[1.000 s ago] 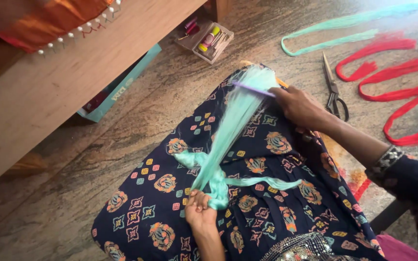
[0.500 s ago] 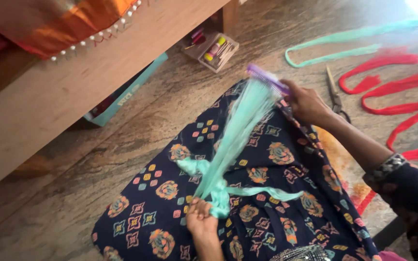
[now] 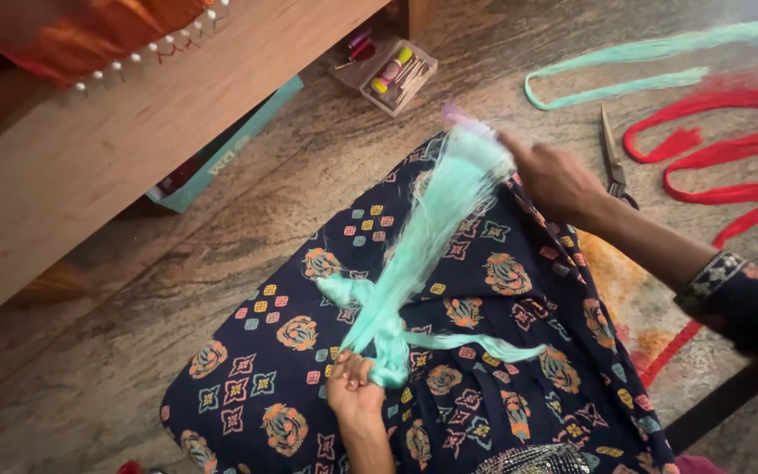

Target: The person is combing and sorting through bundles of teal-colored synthetic hair to prepare it for hair extensions.

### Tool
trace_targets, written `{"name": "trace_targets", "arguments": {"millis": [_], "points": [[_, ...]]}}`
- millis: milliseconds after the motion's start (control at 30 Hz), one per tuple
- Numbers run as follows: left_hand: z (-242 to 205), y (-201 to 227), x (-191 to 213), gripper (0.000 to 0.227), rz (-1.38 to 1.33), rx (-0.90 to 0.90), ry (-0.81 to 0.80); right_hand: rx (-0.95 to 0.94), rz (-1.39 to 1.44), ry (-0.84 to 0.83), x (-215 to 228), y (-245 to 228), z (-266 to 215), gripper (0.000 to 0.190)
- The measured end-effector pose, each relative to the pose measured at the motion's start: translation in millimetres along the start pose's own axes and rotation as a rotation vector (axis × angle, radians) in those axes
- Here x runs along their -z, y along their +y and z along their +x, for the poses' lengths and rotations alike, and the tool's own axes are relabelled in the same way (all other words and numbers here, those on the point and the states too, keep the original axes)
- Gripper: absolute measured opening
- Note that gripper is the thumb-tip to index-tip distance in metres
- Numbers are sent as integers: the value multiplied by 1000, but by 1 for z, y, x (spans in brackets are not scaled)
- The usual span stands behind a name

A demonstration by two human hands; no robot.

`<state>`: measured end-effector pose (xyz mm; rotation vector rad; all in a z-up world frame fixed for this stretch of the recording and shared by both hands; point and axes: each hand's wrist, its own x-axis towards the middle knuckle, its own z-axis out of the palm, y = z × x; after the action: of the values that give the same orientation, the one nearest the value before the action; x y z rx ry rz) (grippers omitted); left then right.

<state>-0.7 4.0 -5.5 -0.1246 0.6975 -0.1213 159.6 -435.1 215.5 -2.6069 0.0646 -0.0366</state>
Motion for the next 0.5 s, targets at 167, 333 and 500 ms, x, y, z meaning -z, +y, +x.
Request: {"name": "trace_targets", "arguments": {"millis": [167,333,500], "points": [[6,0,4,28,-53,53,-31,-133,52,85,-7,33,14,56],[-1,-5,-11,27,-20,3,18,11,-138,-196,2,-1,0,60],[-3,-5,-5,27,7,-4,59,102,51,-16,-29,12,-1,50]]}}
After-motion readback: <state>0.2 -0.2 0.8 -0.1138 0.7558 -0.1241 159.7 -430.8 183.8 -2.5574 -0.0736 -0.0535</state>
